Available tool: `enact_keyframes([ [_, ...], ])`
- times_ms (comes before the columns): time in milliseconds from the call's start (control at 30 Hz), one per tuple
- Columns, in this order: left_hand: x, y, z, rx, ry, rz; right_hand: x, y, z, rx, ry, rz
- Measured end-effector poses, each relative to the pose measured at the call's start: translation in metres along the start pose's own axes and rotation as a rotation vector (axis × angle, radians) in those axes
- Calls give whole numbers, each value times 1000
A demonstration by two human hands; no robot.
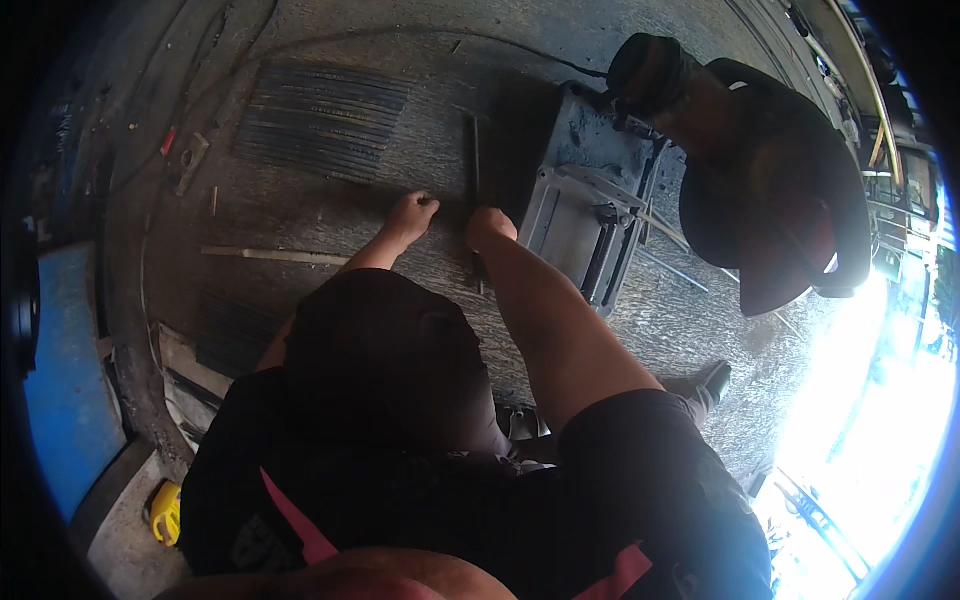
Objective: Cutting a metal rod using a chop saw.
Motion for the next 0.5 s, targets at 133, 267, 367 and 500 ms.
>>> enact_keyframes([
  [133,13,17,-6,-131,-96,362,3,19,-18,-320,-252,-21],
  [267,2,27,2,-89,-194,706,-13,-10,42,-223,-86,-344],
  [367,-10,36,-1,11,-226,854,-40,-4,66,-269,98,-130],
  [500,-54,91,11,-173,-482,998,-73,19,108,-108,352,-185],
])
Point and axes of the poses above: each hand's wrist, its own z-axis away from the middle knuckle, its own x-axis out of the palm, y = z × x, the point moved 2 cm from there along -z, towards the middle knuckle, and after that the axes turned 11 degrees about -z, right-handed, at the moved point
